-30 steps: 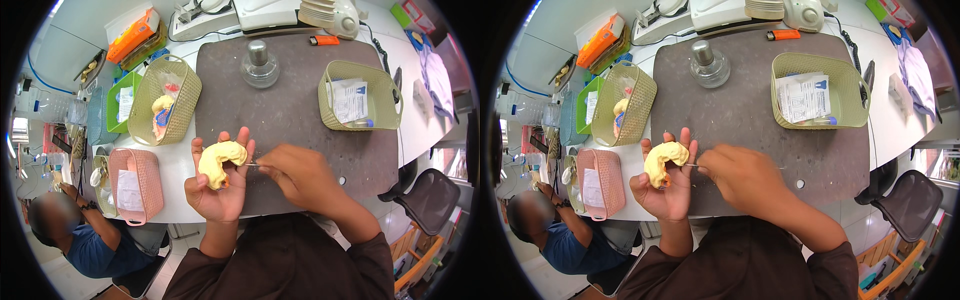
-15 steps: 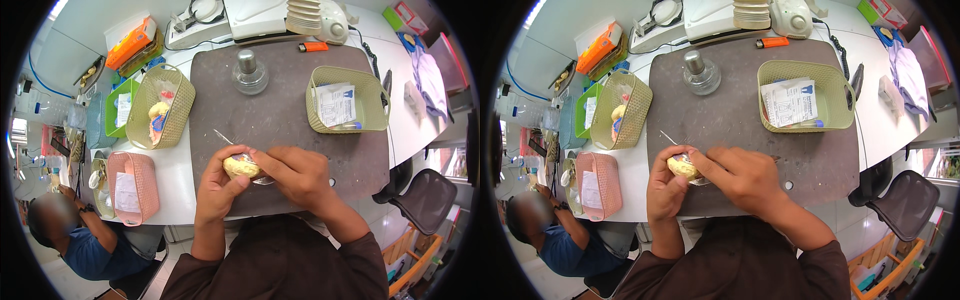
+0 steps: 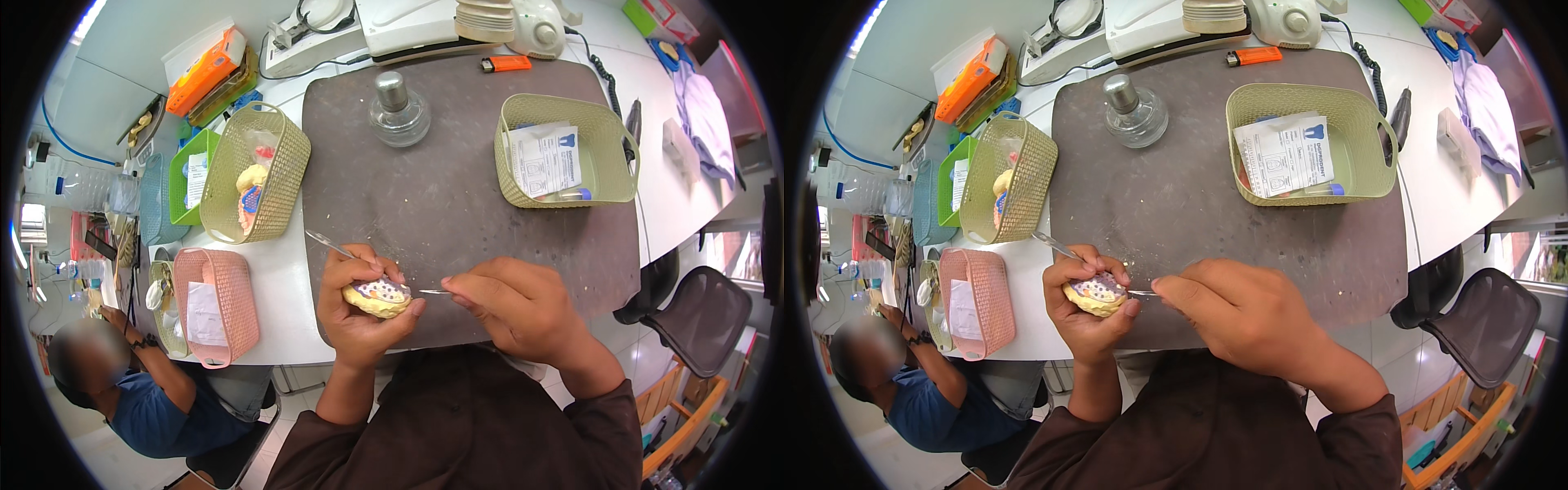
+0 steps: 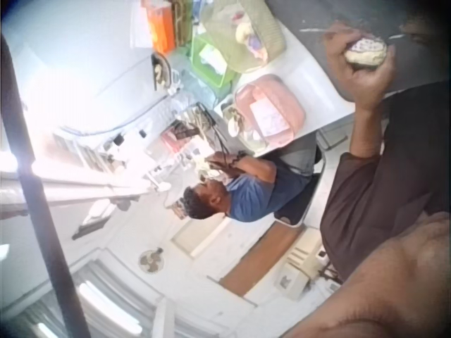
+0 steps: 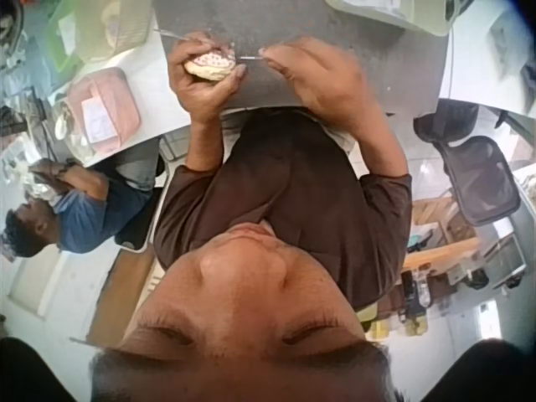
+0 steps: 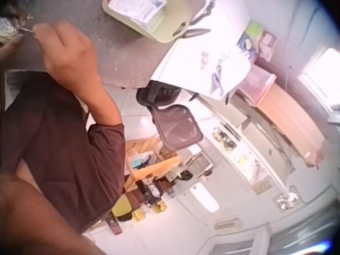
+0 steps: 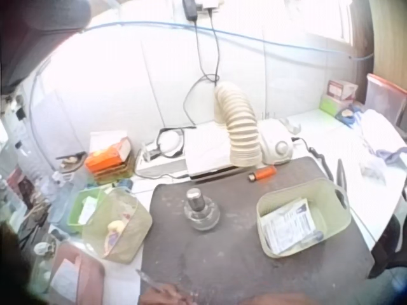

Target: The person fits various dental impression models onto plaster bases, using a small blade to trim edges and clear debris, and checking the alignment of the top and bottom dental casts.

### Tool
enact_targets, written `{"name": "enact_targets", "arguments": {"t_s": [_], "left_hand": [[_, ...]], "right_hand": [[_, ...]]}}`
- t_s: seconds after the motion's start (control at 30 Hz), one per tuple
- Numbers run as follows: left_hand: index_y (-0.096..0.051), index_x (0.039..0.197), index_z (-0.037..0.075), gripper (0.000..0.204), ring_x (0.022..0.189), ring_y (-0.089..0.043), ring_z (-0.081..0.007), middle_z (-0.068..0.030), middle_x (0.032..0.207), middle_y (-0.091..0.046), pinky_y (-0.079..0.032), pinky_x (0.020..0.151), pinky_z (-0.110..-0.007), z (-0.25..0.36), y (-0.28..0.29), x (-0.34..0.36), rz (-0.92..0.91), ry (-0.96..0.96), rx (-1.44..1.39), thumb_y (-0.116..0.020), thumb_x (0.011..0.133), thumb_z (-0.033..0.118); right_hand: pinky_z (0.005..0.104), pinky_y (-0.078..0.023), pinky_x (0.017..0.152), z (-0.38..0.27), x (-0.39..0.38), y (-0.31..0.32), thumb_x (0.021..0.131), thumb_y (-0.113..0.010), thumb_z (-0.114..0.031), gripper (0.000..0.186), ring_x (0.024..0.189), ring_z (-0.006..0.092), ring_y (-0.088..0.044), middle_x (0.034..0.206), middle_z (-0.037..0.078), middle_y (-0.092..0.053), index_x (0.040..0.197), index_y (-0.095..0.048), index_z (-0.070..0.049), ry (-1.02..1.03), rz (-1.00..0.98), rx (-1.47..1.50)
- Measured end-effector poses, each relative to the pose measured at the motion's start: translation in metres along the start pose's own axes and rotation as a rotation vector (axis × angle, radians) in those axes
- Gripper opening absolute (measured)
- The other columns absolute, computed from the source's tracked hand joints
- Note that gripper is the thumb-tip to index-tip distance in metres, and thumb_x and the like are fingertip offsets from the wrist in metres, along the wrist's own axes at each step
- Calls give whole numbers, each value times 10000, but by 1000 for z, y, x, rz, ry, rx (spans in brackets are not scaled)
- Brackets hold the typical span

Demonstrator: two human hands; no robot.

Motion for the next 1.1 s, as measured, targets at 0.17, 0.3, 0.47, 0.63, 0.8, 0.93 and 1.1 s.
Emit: {"name": "enact_targets", "arguments": {"t_s": [0.17,0.3,0.47,0.63,0.8,0.93,1.1], "left_hand": [[-540,1174,58,569,879,-647,-213,-118,1089,-502,-558,752,-317,-10,5,-2,10,88,-164,-863,707,23],[-537,1195,50,570,897,-655,-222,-120,1117,-508,-556,754,-317,-12,4,-3,-13,100,-187,-862,727,52],[-547,1195,48,557,908,-657,-221,-118,1128,-510,-560,753,-314,-15,4,-5,36,136,-251,-858,733,41],[-542,1198,55,546,922,-654,-228,-125,1148,-505,-571,731,-312,-12,4,-5,69,115,-310,-848,747,29],[-549,1195,54,536,938,-646,-226,-129,1157,-502,-566,778,-327,-14,6,-6,68,117,-267,-845,748,20],[-561,1202,51,530,949,-640,-224,-127,1159,-502,-559,811,-338,-16,5,-4,29,129,-254,-830,748,0],[-572,1203,47,524,958,-642,-221,-131,1168,-505,-562,815,-334,-16,3,-2,36,149,-261,-817,744,-18]], "right_hand": [[328,-545,580,-4,-1,-7,778,-730,-16,299,700,215,-681,864,51,-689,1071,-716,-70,45,61,-17],[324,-541,571,-5,-1,-16,778,-733,-23,287,699,213,-684,852,51,-684,1061,-712,-67,13,72,21],[319,-528,554,-4,-5,-23,771,-723,-25,295,670,200,-666,836,39,-669,1063,-713,-66,1,74,-19],[297,-489,523,-12,-3,-27,748,-707,-37,341,643,168,-628,797,12,-636,1087,-706,-71,56,115,-123],[296,-472,516,-17,1,-31,760,-701,-75,323,641,156,-611,781,-4,-618,1083,-696,-80,84,73,-267],[305,-470,517,8,3,-45,785,-682,-111,271,637,155,-599,774,-2,-603,1055,-698,-91,-69,23,84],[366,-496,541,-2,8,-43,820,-670,-99,244,657,223,-638,764,45,-625,1062,-700,-80,14,16,-105]]}}
Point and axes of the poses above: each hand's wrist, its own x-axis towards the middle knuckle, its own y-axis out of the back of the hand, z = x × y, the point moved 10 cm from there along x, towards the middle knuckle
